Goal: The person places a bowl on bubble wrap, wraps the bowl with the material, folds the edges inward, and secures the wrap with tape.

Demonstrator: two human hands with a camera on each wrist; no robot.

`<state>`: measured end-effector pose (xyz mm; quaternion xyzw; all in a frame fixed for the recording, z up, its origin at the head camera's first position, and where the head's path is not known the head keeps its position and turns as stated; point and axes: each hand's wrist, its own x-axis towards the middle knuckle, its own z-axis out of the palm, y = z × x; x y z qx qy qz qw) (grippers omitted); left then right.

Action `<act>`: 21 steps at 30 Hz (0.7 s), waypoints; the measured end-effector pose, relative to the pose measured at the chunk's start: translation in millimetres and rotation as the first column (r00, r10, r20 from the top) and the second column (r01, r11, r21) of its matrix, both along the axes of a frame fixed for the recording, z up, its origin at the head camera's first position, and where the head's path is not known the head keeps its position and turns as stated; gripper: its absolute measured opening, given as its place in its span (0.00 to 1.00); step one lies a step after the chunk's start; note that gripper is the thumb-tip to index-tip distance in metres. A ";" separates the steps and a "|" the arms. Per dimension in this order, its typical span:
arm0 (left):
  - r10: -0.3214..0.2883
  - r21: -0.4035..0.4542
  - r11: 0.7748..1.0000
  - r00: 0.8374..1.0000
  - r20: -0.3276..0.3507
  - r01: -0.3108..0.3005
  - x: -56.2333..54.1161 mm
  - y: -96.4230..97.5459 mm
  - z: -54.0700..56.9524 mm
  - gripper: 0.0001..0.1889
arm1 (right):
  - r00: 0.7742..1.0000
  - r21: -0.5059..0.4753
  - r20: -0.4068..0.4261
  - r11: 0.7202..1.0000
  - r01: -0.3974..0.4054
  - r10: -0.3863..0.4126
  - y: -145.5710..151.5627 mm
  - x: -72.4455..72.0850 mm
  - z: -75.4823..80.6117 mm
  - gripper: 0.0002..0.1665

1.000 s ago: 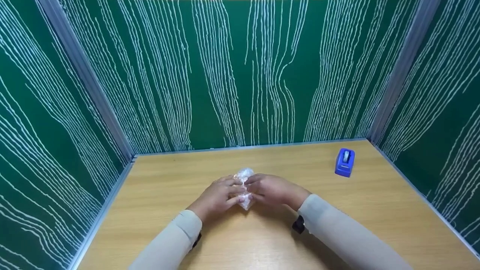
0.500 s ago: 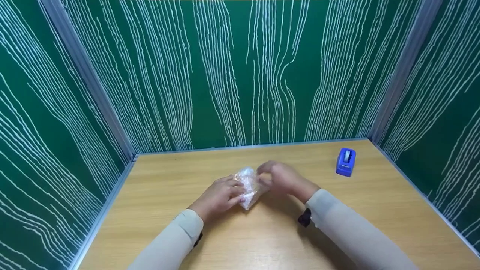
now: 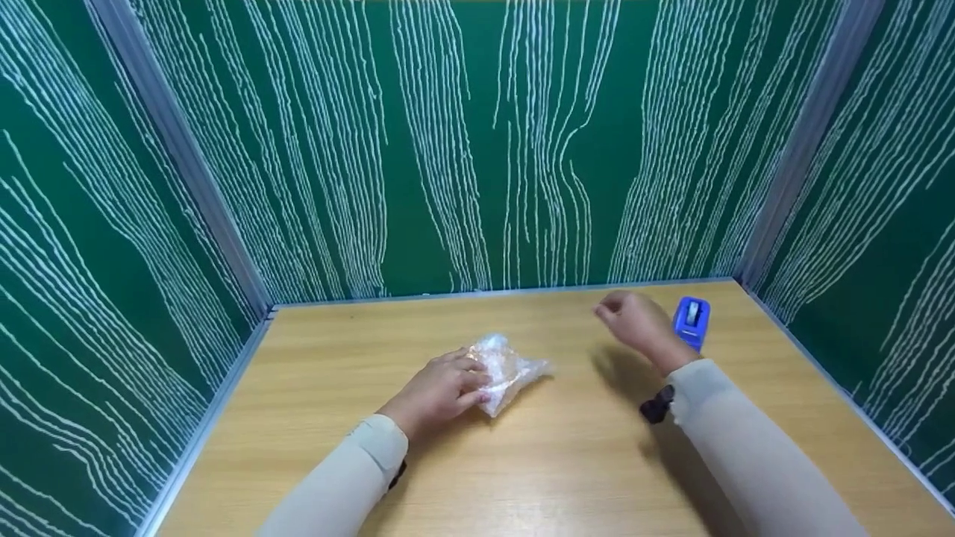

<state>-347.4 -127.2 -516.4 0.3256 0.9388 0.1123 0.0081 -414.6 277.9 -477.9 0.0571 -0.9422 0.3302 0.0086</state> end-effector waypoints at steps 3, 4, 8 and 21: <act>-0.003 0.007 1.000 1.000 -0.012 0.003 0.4 1.5 0.2 0.23 | 0.999 -0.020 0.031 0.999 0.037 -0.037 28.6 0.0 0.4 0.32; -0.009 0.011 1.000 1.000 -0.023 0.009 0.4 2.0 0.2 0.23 | 0.998 -0.024 0.037 0.998 0.050 -0.049 37.8 0.0 0.4 0.34; -0.033 0.019 0.999 0.997 -0.072 0.034 1.2 2.7 0.9 0.21 | 0.996 0.027 0.020 0.996 0.091 -0.091 68.0 1.0 -1.8 0.41; -0.021 0.041 0.999 0.999 -0.047 0.023 -0.9 -2.7 -4.1 0.23 | 0.926 0.078 0.203 0.948 0.309 -0.318 117.3 6.0 -18.1 0.52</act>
